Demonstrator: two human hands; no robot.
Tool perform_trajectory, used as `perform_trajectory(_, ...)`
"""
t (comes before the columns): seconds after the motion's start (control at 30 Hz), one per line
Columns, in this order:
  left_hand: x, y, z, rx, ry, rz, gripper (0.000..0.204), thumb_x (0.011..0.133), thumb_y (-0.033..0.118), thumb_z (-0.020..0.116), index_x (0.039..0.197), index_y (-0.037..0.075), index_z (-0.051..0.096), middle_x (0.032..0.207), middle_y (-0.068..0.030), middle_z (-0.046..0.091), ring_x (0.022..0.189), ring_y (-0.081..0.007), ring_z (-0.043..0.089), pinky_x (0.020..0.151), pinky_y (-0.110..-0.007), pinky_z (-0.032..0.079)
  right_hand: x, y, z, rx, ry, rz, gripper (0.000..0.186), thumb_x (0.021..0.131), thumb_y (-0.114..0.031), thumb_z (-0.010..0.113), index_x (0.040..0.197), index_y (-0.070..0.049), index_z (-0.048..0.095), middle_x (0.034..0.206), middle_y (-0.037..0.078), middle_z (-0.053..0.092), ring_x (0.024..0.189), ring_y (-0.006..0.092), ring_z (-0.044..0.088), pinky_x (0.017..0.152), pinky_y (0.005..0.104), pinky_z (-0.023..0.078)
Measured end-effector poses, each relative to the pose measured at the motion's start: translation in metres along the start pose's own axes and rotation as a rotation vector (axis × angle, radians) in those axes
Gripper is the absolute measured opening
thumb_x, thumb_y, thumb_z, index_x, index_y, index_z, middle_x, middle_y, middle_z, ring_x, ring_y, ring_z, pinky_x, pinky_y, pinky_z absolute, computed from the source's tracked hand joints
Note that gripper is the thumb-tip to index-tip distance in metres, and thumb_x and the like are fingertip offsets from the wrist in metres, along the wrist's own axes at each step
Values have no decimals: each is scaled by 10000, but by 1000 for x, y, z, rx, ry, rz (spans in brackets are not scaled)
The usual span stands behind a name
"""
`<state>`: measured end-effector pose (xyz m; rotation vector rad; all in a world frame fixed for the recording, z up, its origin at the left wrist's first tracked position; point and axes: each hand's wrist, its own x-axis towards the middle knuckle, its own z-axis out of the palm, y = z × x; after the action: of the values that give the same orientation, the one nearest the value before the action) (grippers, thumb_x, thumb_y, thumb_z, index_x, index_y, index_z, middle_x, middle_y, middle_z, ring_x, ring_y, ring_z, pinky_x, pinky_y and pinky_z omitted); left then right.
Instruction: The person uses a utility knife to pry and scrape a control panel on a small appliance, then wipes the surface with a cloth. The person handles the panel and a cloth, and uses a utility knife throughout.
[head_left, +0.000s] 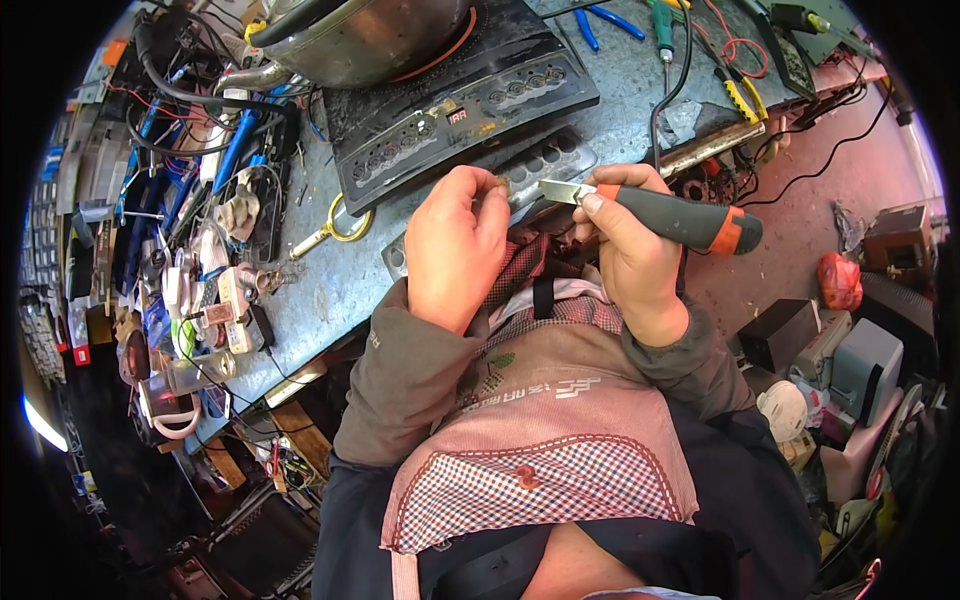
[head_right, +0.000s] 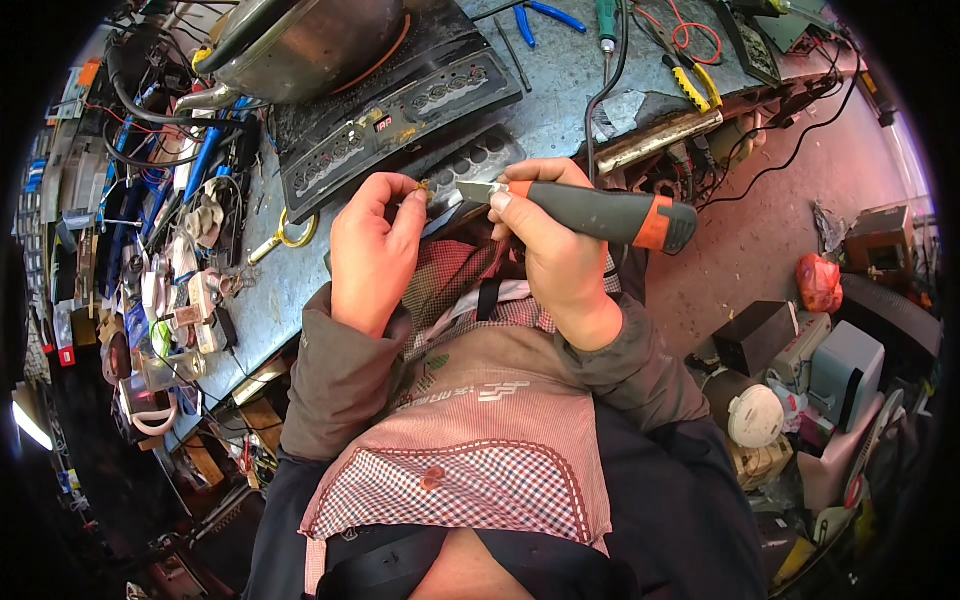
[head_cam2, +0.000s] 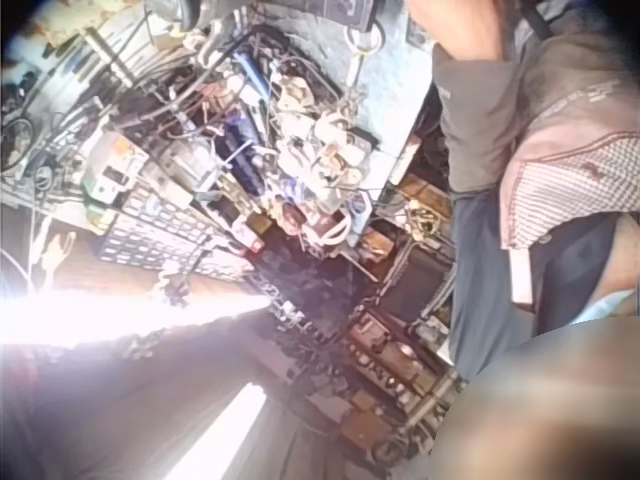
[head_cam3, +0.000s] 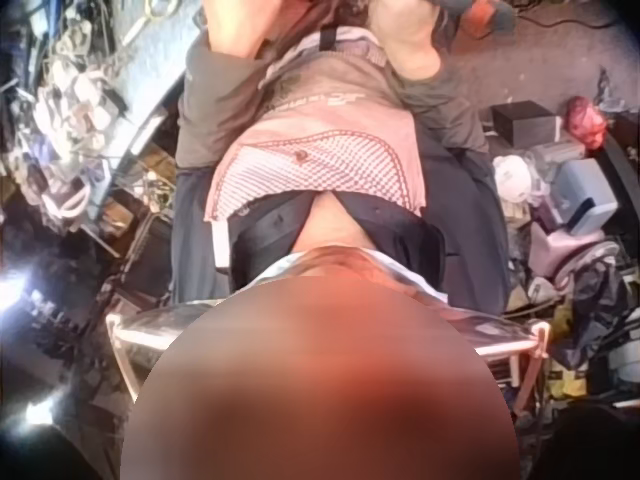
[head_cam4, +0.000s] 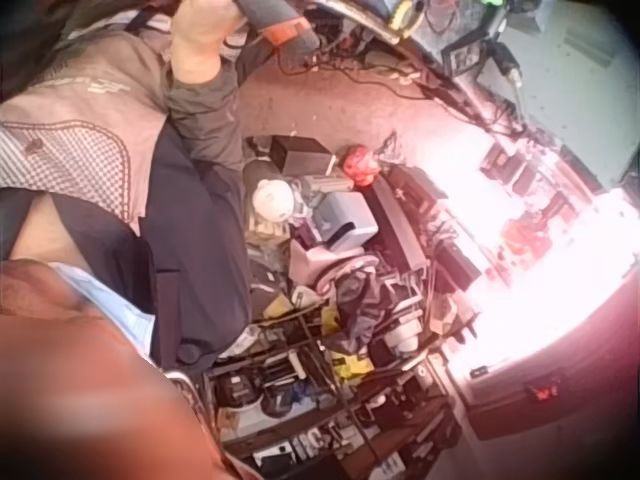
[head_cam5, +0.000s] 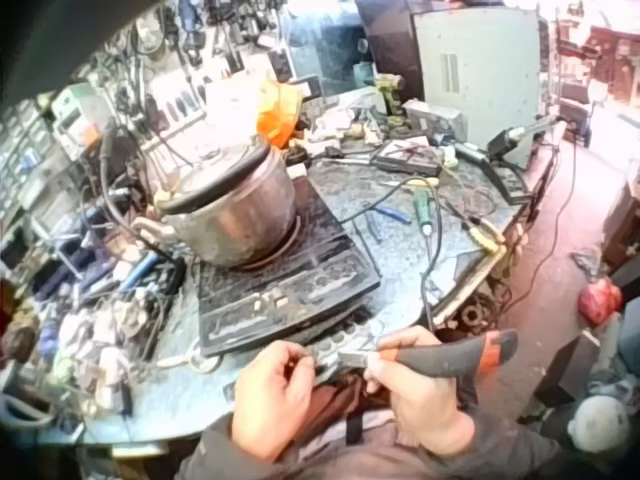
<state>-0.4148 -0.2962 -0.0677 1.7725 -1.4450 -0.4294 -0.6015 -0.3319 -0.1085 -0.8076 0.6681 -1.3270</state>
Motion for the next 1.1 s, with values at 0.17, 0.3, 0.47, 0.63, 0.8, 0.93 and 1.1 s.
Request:
perform_trajectory(0.17,-5,4,-8,-331,-74,-142,136,1055,112,706,1073,-21,723,912,-60,756,754,-133,665,682,-302,525,3,4,-4,193,-60,86,267,998,11,714,1245,31,617,983,112,737,825,183,714,733,302,577)
perform_trajectory(0.3,-3,11,-20,-774,-249,-420,133,1101,131,686,1159,19,728,996,-32,769,775,-66,645,718,-230,519,3,3,-5,385,-135,144,293,1010,14,709,1282,24,602,1013,119,728,876,197,722,755,321,584)
perform_trajectory(0.47,-2,0,-24,-1018,-360,-532,155,1110,140,661,1178,13,719,1030,-71,792,777,-100,684,709,-243,530,1,4,0,429,-174,167,300,1011,7,712,1289,16,600,1046,121,735,911,199,730,764,325,587)
perform_trajectory(0.63,-4,-5,-22,-1175,-417,-611,157,1116,143,646,1184,15,709,1040,-87,799,788,-119,711,715,-260,554,2,11,-3,433,-158,209,300,1009,13,709,1289,8,600,1056,117,741,913,198,732,767,324,587)
perform_trajectory(0.8,-6,-2,-22,-1297,-393,-674,164,1121,141,637,1190,9,708,1026,-91,804,794,-133,734,725,-282,587,3,11,-4,442,-145,217,293,1006,22,700,1282,-1,602,1060,119,739,906,200,731,769,322,589)
perform_trajectory(0.93,-8,-6,-20,-1341,-422,-671,173,1115,164,664,1164,8,721,1013,-94,799,796,-144,735,735,-298,595,2,10,-7,487,-196,223,295,996,17,709,1270,-3,602,1071,127,734,887,203,727,766,323,588)
perform_trajectory(1.1,-13,-5,-15,-1339,-408,-661,170,1094,162,707,1146,3,739,993,-86,793,810,-146,739,754,-304,612,2,9,-8,484,-204,230,300,980,16,725,1256,3,606,1086,130,732,864,207,722,756,324,587)
